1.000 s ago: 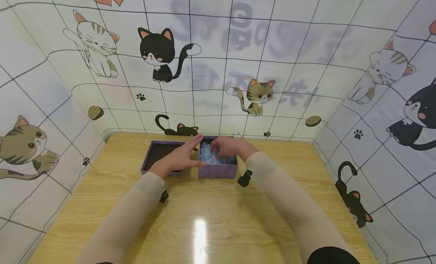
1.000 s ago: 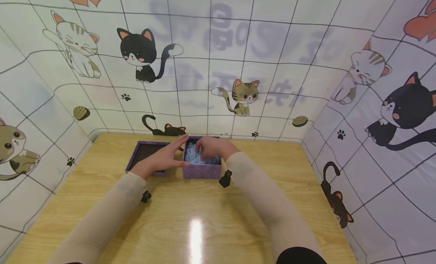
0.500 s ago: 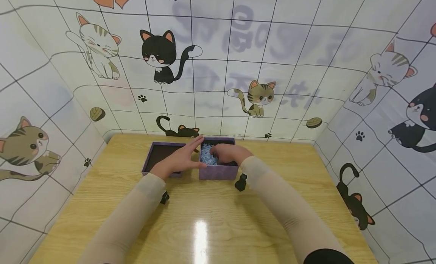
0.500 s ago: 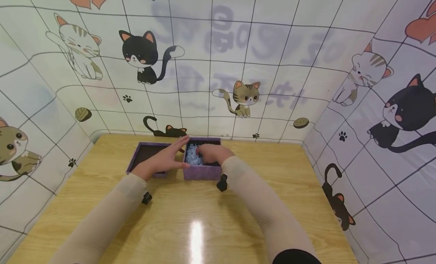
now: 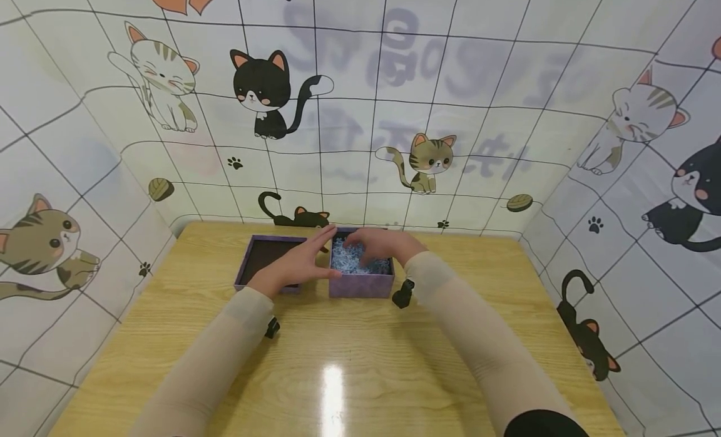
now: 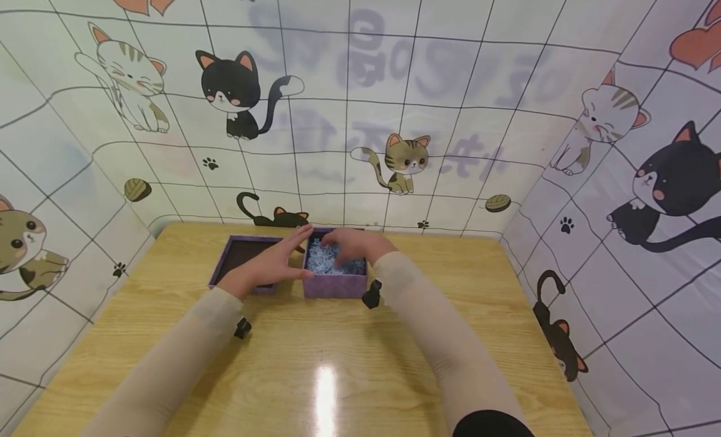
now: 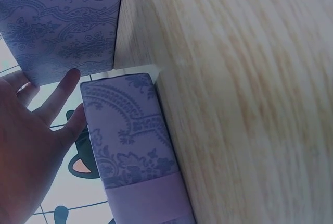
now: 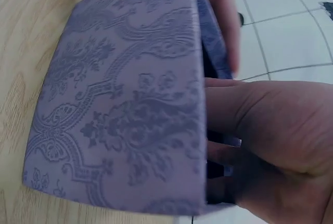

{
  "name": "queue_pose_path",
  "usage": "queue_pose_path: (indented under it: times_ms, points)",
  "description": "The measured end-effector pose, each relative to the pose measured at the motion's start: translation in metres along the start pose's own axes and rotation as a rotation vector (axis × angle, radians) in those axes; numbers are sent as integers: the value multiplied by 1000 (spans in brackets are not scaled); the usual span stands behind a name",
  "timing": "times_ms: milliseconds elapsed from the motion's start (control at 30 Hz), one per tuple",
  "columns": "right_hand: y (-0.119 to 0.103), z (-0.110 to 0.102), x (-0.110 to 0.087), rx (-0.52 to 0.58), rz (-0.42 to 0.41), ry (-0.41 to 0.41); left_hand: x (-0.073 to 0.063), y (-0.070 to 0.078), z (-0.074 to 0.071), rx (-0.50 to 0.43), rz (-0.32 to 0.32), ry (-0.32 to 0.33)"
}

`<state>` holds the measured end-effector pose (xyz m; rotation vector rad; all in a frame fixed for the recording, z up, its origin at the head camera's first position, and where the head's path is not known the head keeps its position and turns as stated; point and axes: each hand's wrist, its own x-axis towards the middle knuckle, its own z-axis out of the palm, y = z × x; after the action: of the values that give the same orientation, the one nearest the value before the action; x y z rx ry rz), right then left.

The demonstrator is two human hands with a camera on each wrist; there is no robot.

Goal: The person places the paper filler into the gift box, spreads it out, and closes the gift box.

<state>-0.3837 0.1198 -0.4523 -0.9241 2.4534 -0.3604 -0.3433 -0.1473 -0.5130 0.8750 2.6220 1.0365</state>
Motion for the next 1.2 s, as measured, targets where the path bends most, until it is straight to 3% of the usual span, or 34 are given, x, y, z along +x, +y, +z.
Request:
queue_pose_path:
  times_ms: [167,333,433,600,767,933,1200]
  points:
    - [-3,8,11,-114,16,-72,0,1,1,5,9,0]
    - [-6,9,12,-153,6,-77,0,1,2,10,7,-1]
    - [-5,4,8,-138,-7,-52,1,-1,2,14,0,-5]
    - [-7,-5,3,-2,-79,16,1,-4,2,21,0,-5]
    - [-6,0,8,73,-94,79,1,-6,3,16,-2,-9]
    - [-5,16,19,4,-44,86,1,-5,3,10,8,-5]
    - [-10,24,24,-78,-47,105,2,-4,3,13,21,8]
